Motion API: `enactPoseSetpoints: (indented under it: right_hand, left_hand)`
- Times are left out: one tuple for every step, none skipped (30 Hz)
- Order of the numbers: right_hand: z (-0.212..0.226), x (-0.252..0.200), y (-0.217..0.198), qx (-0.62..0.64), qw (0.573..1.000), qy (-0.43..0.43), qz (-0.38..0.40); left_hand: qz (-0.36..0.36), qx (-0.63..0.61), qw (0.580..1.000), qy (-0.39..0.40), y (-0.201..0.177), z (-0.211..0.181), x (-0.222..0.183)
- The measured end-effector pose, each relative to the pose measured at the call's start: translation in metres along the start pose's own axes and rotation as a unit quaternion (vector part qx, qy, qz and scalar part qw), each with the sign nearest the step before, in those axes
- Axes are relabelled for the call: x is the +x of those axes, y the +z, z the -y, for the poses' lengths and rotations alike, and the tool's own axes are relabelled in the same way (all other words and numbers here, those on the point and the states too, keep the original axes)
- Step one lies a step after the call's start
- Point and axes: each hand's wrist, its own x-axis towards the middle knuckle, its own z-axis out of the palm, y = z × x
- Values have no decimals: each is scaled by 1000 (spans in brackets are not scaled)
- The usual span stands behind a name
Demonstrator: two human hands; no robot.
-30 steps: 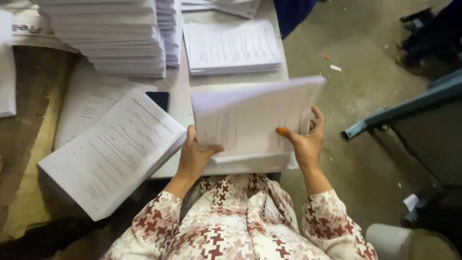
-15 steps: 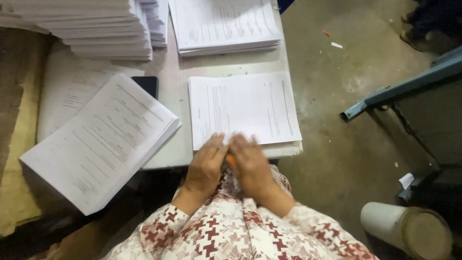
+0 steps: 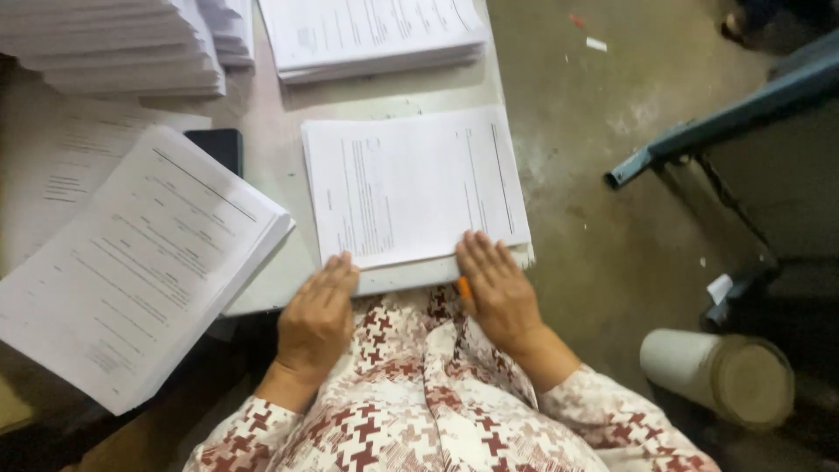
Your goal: Sorting and collating printed documents from a large stack into smaller organized piles on a production table.
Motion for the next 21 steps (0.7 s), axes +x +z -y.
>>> enactPoseSetpoints:
  right_hand:
    - [-5,-4,-5,1,1000,4,3]
    - [-9,-8,-10,-9,1000,14,-3]
    - [-17,-6,-13,-21,999,17,-17]
    - [-20,-8,-15,-23,999,15,-22]
    - [-22,-9,-16,-25,999,22,-34]
    - [-25,-11,-18,-27,998,28,-45]
    - [-29,-16,-19,-24,998,31,-49]
    - [-32,-20,-21,-18,998,47,-46]
    - [-40,-16,-17,-10,997,51,-51]
    - [-37,-29,-24,-5,997,42,-61]
    - [-46,-30,-24,65,983,170,-17]
    - [-55,-30,-22,136,946,291,32]
    - [-68,-16,-20,142,949,281,27]
    - [-81,-2,-17,202,909,365,1]
    - [-87,1,-19,258,852,456,-12]
    - [-90,3,-17,262,850,456,-4]
    - [-98,18,-10,282,820,495,48]
    - [-105,33,-3,300,787,530,100]
    - [-116,27,11,312,791,518,95]
    - [-128,23,26,279,798,523,110]
    - [-139,17,41,245,805,523,135]
  left_hand:
    - [4,-2,1000,2,-2,1,-3]
    - [4,-9,1000,-12,-5,2,-6]
    - [-5,-12,1000,-24,-5,6,-5]
    - [-10,-9,1000,-23,-4,8,-7]
    - [0,-22,999,-32,-4,10,-10]
    - [10,-35,999,-40,-4,12,-13]
    - [12,-31,999,-37,-8,11,-8]
    - [26,-55,997,-48,-13,9,-4]
    - [31,-71,995,-64,-16,10,3]
    - [22,-60,996,-67,-19,7,-1]
    - [11,-126,985,-118,-16,8,5]
    - [-2,-195,967,-165,-12,11,11]
    - [-10,-186,968,-168,-6,16,19]
    - [-29,-227,944,-238,1,23,29]
    - [-35,-271,911,-310,6,24,28]
    - [-30,-267,910,-317,23,22,25]
    - [-28,-314,874,-369,40,28,31]
    - [-27,-360,834,-418,57,35,37]
    - [-40,-350,839,-416,60,29,40]
    - [-47,-362,845,-391,63,24,44]
    - [-53,-373,847,-376,66,15,42]
